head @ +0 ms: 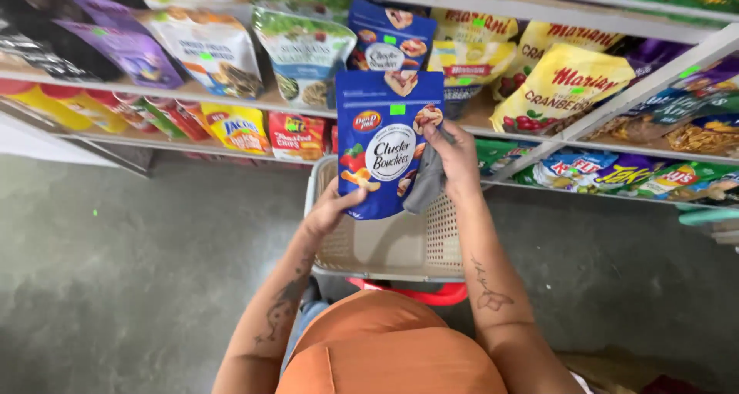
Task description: The recorder is picking up various food packages from store shelves, wiping them with a cloth, and placing them into a shopping basket.
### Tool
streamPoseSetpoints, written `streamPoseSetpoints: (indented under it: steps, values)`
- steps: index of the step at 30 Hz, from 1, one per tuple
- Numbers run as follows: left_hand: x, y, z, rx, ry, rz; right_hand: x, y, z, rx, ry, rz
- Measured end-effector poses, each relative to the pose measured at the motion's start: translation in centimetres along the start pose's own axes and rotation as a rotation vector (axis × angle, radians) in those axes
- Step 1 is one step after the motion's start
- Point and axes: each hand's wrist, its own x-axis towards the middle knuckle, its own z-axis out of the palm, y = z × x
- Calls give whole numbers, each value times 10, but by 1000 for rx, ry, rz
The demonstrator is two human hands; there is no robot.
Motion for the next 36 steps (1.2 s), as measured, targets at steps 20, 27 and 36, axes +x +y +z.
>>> streamPoseSetpoints:
  steps: [20, 27, 36]
  values:
    - [-3, 16, -62, -61, 110, -130, -48, 25, 156, -1306, 39, -804]
    - [-11, 28, -87, -36, 123, -11, -92, 74, 177, -1248, -89, -883]
    - [-8, 39, -49, -57, 94, -135, -58, 26, 166, -1104, 231, -722]
